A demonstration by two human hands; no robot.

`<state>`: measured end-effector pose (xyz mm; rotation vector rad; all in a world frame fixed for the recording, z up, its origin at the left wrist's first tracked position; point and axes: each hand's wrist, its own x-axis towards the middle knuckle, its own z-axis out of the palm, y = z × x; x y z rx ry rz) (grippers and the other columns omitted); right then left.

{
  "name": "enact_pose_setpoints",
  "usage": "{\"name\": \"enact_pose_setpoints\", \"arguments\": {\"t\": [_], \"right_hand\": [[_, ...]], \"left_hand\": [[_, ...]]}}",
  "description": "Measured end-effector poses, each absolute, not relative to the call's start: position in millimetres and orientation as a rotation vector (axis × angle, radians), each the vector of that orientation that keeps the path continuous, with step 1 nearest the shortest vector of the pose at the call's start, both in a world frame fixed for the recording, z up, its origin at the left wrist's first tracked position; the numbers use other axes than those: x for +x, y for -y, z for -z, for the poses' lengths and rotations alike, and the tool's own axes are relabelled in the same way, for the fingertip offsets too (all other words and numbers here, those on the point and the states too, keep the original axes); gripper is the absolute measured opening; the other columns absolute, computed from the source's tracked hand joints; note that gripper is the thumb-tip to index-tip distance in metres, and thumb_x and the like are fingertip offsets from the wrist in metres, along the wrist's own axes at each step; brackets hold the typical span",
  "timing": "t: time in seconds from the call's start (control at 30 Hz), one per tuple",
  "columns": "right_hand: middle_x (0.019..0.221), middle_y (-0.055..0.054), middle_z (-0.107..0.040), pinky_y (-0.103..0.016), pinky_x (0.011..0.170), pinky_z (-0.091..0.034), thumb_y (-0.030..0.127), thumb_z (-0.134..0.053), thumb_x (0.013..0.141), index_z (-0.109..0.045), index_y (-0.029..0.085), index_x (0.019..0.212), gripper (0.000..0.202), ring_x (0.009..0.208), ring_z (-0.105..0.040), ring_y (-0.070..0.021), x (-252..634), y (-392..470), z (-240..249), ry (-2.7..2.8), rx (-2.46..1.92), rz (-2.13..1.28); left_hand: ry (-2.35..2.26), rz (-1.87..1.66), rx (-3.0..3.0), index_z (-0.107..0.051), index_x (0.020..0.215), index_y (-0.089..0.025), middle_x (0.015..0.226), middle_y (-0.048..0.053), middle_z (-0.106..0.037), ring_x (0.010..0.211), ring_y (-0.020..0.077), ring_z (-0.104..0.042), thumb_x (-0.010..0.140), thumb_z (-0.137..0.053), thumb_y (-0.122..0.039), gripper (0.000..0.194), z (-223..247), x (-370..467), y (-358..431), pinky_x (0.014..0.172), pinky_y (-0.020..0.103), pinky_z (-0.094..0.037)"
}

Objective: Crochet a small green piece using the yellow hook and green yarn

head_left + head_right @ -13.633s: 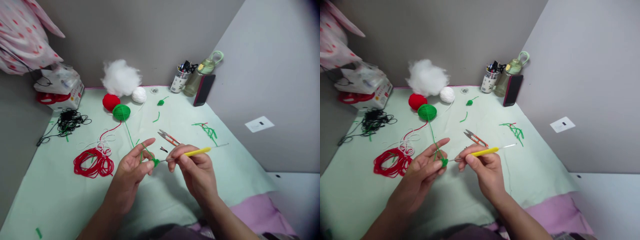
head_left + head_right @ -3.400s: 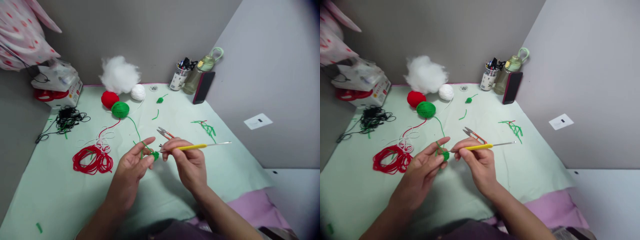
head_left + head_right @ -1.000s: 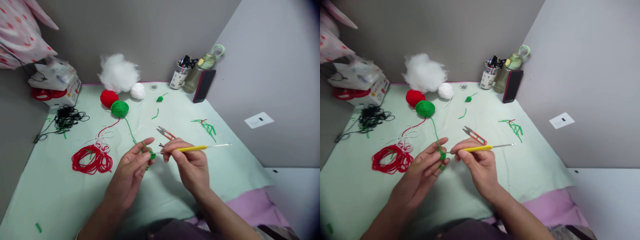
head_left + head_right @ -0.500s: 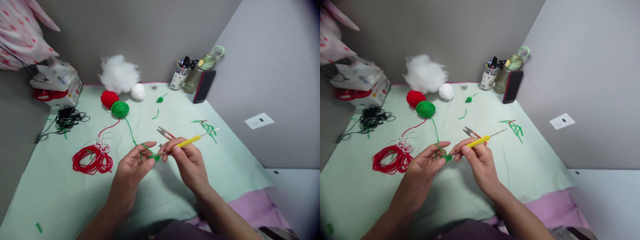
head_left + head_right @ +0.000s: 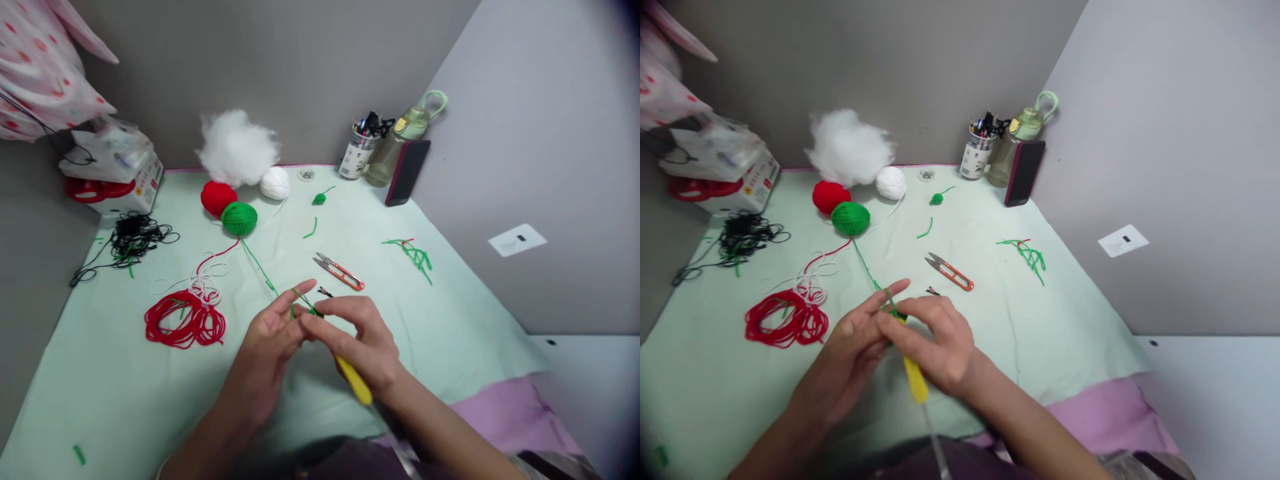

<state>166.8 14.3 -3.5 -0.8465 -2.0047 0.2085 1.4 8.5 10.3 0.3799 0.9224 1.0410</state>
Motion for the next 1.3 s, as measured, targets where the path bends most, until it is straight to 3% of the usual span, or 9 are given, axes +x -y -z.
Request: {"name": "enact_pose_setpoints", "arguments": {"t": [0.1, 0.23, 0.37, 0.53, 0.63, 0.73, 0.83, 1.13, 1.3], "right_hand": [[0.096, -0.006, -0.077, -0.036, 0.076, -0.062, 0.017, -0.058, 0.105, -0.076, 0.026, 0.114, 0.023, 0.084, -0.072, -0.0196, 167, -19, 1, 1.653, -0.865, -0.648], [0.09, -0.006, -0.077, -0.033, 0.067, -0.06, 0.028, -0.063, 0.104, -0.08, 0.024, 0.102, 0.017, 0.076, -0.07, -0.0181, 163, -26, -2, 1.406, -0.823, -0.993], [0.095, -0.006, -0.08, -0.033, 0.073, -0.063, 0.02, -0.066, 0.101, -0.081, 0.026, 0.108, 0.017, 0.087, -0.075, -0.0201, 158, -23, 1, 1.53, -0.88, -0.841], [0.11, -0.008, -0.079, -0.037, 0.081, -0.063, 0.009, -0.066, 0.097, -0.077, 0.029, 0.124, 0.036, 0.095, -0.075, -0.0223, 161, -16, 4, 1.785, -0.879, -0.455], [0.097, -0.005, -0.079, -0.036, 0.078, -0.061, 0.014, -0.063, 0.101, -0.079, 0.028, 0.114, 0.026, 0.085, -0.072, -0.0195, 165, -20, 1, 1.564, -0.888, -0.701], [0.087, -0.002, -0.075, -0.032, 0.07, -0.058, 0.026, -0.065, 0.103, -0.081, 0.028, 0.103, 0.017, 0.073, -0.067, -0.0158, 166, -26, -1, 1.344, -0.843, -1.063], [0.09, -0.003, -0.076, -0.029, 0.07, -0.057, 0.03, -0.07, 0.1, -0.083, 0.027, 0.099, 0.014, 0.076, -0.067, -0.015, 163, -28, -1, 1.308, -0.845, -1.195], [0.086, -0.002, -0.077, -0.028, 0.072, -0.057, 0.038, -0.067, 0.102, -0.08, 0.024, 0.093, 0.021, 0.07, -0.067, -0.013, 167, -31, 0, 1.141, -0.851, -1.388], [0.094, -0.002, -0.076, -0.029, 0.08, -0.058, 0.029, -0.059, 0.107, -0.078, 0.026, 0.102, 0.02, 0.082, -0.071, -0.0141, 169, -22, -5, 1.384, -0.912, -1.149]], "left_hand": [[-0.853, -1.049, 0.31, -0.079, 0.123, -0.018, 0.057, -0.01, -0.051, 0.049, 0.0037, -0.037, 0.079, -0.087, -0.025, 0.045, -10, -4, -13, 0.073, 0.022, -0.05], [-0.91, -1.075, 0.416, -0.08, 0.119, -0.023, 0.083, -0.001, -0.07, 0.073, 0.0101, -0.061, 0.076, -0.088, -0.023, 0.044, -10, -4, -12, 0.075, 0.021, -0.049], [-0.983, -1.106, 0.488, -0.079, 0.121, -0.025, 0.089, 0.001, -0.071, 0.086, 0.0135, -0.064, 0.078, -0.088, -0.027, 0.044, -8, 2, -9, 0.078, 0.021, -0.049], [-0.927, -1.057, 0.34, -0.079, 0.122, -0.019, 0.058, -0.01, -0.05, 0.049, 0.0048, -0.031, 0.077, -0.089, -0.026, 0.047, -9, 3, -11, 0.065, 0.02, -0.047], [-0.833, -1.042, 0.237, -0.084, 0.11, -0.015, 0.048, -0.013, -0.034, 0.046, 0.0042, -0.022, 0.077, -0.087, -0.022, 0.034, -11, -1, -15, 0.076, 0.024, -0.053], [-0.877, -1.092, 0.3, -0.085, 0.107, -0.019, 0.064, -0.006, -0.059, 0.054, 0.0049, -0.044, 0.077, -0.086, -0.021, 0.029, -10, -2, -15, 0.082, 0.024, -0.053], [-0.925, -1.089, 0.453, -0.083, 0.109, -0.026, 0.091, 0.001, -0.074, 0.086, 0.0129, -0.066, 0.08, -0.086, -0.022, 0.03, -6, 0, -11, 0.089, 0.024, -0.05], [-1.038, -1.074, 0.62, -0.082, 0.111, -0.031, 0.087, -0.003, -0.065, 0.082, 0.0114, -0.058, 0.082, -0.084, -0.027, 0.03, 4, -6, -7, 0.079, 0.022, -0.045], [-1.163, -1.103, 0.679, -0.082, 0.11, -0.031, 0.086, -0.002, -0.064, 0.079, 0.0115, -0.055, 0.08, -0.082, -0.022, 0.031, 1, -5, -8, 0.076, 0.022, -0.045]]}}
